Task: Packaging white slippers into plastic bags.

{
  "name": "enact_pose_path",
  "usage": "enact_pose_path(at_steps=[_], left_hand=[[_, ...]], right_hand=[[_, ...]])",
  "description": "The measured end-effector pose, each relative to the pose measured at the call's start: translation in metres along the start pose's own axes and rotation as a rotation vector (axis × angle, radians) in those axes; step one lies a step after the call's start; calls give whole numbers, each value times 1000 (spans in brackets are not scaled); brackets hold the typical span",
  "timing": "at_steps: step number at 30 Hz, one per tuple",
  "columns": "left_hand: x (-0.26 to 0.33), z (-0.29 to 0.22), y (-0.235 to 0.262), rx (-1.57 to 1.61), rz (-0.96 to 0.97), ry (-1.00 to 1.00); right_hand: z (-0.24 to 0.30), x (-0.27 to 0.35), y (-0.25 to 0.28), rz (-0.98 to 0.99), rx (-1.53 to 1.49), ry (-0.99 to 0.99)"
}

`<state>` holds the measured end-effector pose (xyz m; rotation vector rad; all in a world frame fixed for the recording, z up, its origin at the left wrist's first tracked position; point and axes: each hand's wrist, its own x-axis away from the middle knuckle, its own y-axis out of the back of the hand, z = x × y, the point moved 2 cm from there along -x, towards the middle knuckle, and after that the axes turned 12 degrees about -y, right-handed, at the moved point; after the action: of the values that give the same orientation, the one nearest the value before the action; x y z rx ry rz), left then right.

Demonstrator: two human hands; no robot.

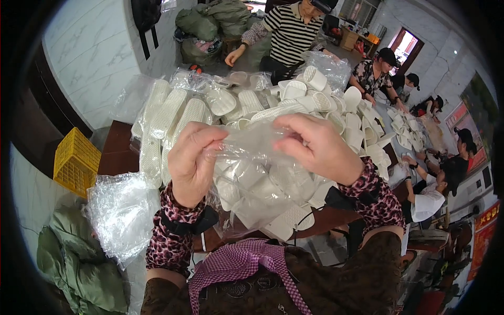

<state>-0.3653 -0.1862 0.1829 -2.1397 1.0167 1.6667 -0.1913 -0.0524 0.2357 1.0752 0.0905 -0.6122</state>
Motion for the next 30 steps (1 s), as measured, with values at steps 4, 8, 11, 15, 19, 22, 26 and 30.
enact_pose_path(at_steps=[4, 8, 11, 15, 19, 22, 26, 30], left_hand=[[-1, -4, -1, -78, -37, 64], [-3, -4, 3, -166, -87, 19], [0, 4, 8, -140, -140, 46], [-11, 9, 15, 148, -316, 99], [-2, 28, 21, 541, -281, 97], [13, 37, 20, 365, 14, 286], [40, 60, 21, 114, 251, 486], [28, 56, 38, 543, -306, 638]], right_hand=[[-2, 10, 4, -40, -6, 146], [-10, 18, 6, 24, 137, 68], [-17, 14, 8, 139, 131, -103], [-6, 7, 23, -103, 282, 116], [4, 2, 41, -192, 170, -100], [14, -1, 50, -269, 201, 8], [28, -7, 51, -324, 269, 193], [17, -13, 54, -482, 391, 394]])
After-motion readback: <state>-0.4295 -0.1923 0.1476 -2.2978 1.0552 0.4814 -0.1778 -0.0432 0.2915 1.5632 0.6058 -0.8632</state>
